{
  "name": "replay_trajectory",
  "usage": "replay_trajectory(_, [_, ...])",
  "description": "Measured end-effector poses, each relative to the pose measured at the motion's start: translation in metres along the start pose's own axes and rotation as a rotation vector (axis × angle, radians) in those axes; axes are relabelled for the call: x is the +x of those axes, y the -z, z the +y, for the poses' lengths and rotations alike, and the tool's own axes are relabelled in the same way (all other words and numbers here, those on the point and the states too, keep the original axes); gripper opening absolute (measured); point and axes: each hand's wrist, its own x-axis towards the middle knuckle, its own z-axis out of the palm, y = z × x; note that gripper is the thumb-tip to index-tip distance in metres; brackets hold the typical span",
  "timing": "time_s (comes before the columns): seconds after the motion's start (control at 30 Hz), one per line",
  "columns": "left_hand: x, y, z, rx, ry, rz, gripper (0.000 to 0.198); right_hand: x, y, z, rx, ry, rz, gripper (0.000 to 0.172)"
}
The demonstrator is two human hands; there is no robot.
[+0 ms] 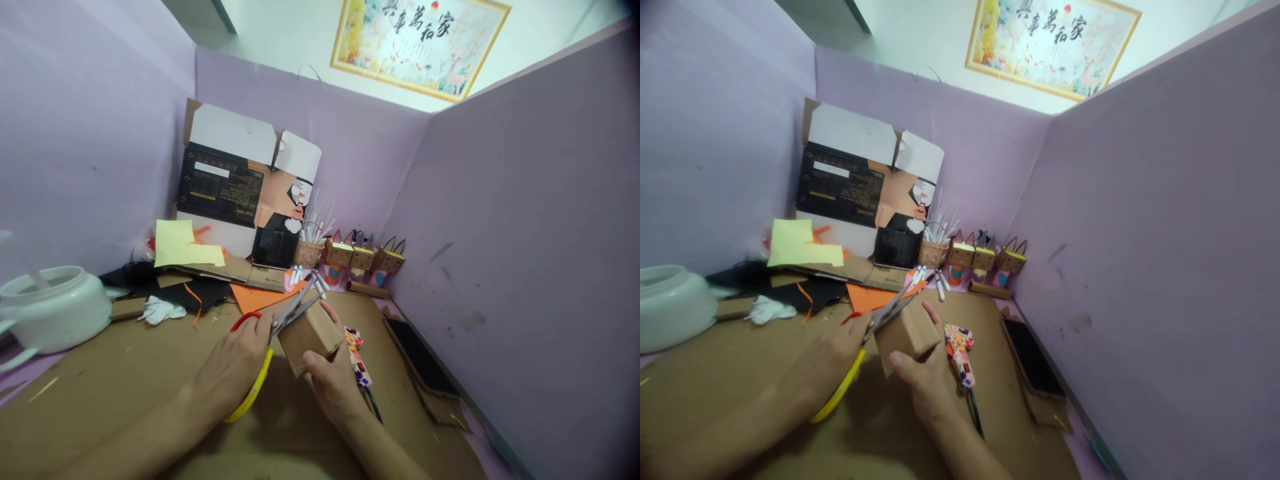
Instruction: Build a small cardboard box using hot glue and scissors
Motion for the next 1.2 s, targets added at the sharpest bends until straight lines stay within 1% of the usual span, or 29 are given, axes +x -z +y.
replay_trajectory(0.1, [-0.001,0.001,-0.002,0.042,-0.03,-0.01,0.041,0.001,0.002,0.001,-0.004,0.0,-0.008,0.093])
replay_trajectory(0.2, [-0.001,0.002,-0.003,0.074,-0.031,-0.025,0.045,0.002,0.004,0.003,-0.03,0.004,-0.01,0.094])
replay_trajectory(0.4, [-0.001,-0.002,-0.005,0.029,-0.02,-0.017,0.048,0.001,0.003,0.003,-0.053,0.001,-0.013,0.089])
replay_trajectory(0.47, [-0.003,-0.004,-0.007,-0.015,-0.035,0.011,0.045,0.001,0.003,0.003,-0.051,0.001,-0.017,0.087])
replay_trajectory(0.53, [-0.004,-0.007,-0.009,-0.07,-0.067,0.079,0.041,0.0,0.003,0.003,-0.053,0.008,-0.01,0.086])
replay_trajectory(0.6, [-0.004,-0.008,-0.012,-0.119,-0.11,0.156,0.042,0.0,0.002,0.002,-0.061,0.011,-0.008,0.086])
replay_trajectory(0.67, [-0.003,-0.007,-0.014,-0.174,-0.152,0.184,0.044,0.0,0.0,0.0,-0.047,0.004,-0.013,0.087])
replay_trajectory(0.73, [0.001,-0.005,-0.018,-0.242,-0.16,0.21,0.039,0.002,-0.002,-0.004,0.014,-0.013,-0.004,0.088])
replay_trajectory(0.77, [0.003,-0.004,-0.02,-0.275,-0.145,0.231,0.033,0.004,-0.003,-0.007,0.058,-0.031,0.004,0.087])
replay_trajectory(0.83, [0.007,-0.004,-0.025,-0.326,-0.068,0.297,0.019,0.007,-0.003,-0.012,0.146,-0.079,0.019,0.082])
replay_trajectory(0.87, [0.009,-0.004,-0.028,-0.349,-0.024,0.326,0.017,0.009,-0.003,-0.014,0.181,-0.111,0.022,0.078])
replay_trajectory(0.97, [0.014,-0.009,-0.037,-0.457,0.103,0.338,0.022,0.014,0.0,-0.017,0.256,-0.185,0.011,0.066])
replay_trajectory(1.07, [0.02,-0.017,-0.042,-0.606,0.164,0.332,0.026,0.015,0.001,-0.019,0.281,-0.188,-0.022,0.059])
replay_trajectory(1.13, [0.023,-0.024,-0.043,-0.778,0.178,0.306,0.031,0.015,-0.001,-0.02,0.287,-0.194,-0.029,0.055])
replay_trajectory(1.2, [0.026,-0.028,-0.042,-1.04,0.216,0.263,0.033,0.015,-0.001,-0.021,0.296,-0.236,-0.016,0.05])
